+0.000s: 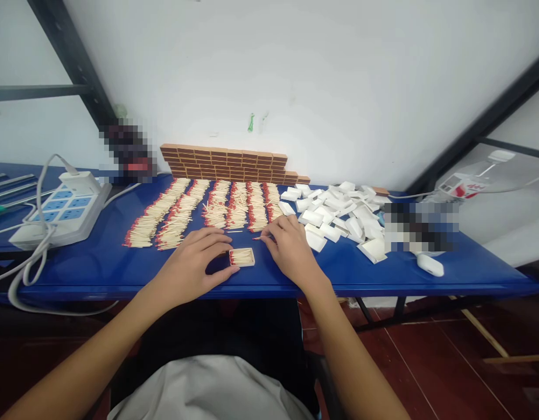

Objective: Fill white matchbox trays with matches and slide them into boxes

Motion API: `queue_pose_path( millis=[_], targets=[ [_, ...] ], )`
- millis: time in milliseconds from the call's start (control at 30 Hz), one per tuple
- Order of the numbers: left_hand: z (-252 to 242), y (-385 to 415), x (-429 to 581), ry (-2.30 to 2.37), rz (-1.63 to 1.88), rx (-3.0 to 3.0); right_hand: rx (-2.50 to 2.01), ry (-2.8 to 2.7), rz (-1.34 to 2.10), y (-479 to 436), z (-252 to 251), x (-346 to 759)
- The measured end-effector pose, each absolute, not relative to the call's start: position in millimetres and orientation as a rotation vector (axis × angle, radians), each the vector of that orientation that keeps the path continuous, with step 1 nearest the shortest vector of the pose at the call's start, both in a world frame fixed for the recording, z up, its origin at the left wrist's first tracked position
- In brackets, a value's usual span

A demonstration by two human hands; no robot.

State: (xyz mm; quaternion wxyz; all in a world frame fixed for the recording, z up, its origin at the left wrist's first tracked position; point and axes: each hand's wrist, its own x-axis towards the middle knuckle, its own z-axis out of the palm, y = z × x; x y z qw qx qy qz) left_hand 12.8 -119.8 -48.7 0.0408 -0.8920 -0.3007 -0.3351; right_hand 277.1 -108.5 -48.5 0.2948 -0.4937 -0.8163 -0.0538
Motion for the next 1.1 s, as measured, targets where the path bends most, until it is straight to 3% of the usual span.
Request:
queue_pose_path(
  millis=[433, 1100],
  targets=[
    [-48.9, -119.3, 13.4, -0.912, -1.029, -2.737, -1.185, -2.216, -0.094, -138.2, -28.7, 253.4],
    [-48.4, -120.4, 13.1, -0.915, -1.039, -2.739, -1.128, -2.251, 0.261, -145.6, -27.1, 260.5]
  ],
)
